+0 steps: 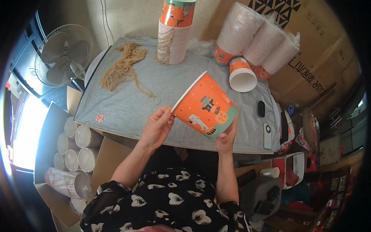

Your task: The recorder is threading pre-cut pieces of string through holes in the sides of paper cups to create rope handles.

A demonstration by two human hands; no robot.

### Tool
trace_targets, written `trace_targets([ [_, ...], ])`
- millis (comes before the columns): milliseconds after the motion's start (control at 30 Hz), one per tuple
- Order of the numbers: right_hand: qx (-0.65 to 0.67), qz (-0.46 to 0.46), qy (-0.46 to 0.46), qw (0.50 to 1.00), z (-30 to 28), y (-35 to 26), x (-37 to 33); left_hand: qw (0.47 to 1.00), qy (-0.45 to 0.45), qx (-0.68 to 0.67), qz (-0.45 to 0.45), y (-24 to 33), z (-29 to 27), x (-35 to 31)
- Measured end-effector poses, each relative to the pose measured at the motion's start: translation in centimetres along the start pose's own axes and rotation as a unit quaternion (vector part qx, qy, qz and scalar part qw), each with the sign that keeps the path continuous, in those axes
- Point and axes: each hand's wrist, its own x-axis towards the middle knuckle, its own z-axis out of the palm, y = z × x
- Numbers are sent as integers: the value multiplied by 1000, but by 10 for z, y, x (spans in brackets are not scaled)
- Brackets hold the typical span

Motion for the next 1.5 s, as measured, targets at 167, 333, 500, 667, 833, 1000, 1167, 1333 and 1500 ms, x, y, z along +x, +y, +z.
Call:
trace_targets([
  [167,-94,-50,16,994,26,-10,3,999,-26,13,-14,-2,-1,-4],
  [333,2,-5,41,999,7,-25,52,992,-94,31,-80,19,12,15],
  [500,-62,-42,15,997,14,-61,145,990,-139,-8,-38,102,33,79],
  [667,-196,-157,-99,963,71,-126,276,982,-153,-105,46,195,63,194],
  [833,-298,-226,-199,906,124,-151,393,991,-75,-7,108,244,97,277],
  [1000,-380,-153,-232,882,169,-139,462,990,-29,64,123,264,77,357],
  [1167,-397,-101,-272,871,210,-106,500,968,-94,167,163,315,-4,421],
  [1333,-457,-71,-254,850,200,-89,520,981,-38,95,164,259,21,403],
  [1500,-520,-57,-271,808,216,-67,527,981,-13,109,158,235,4,396],
])
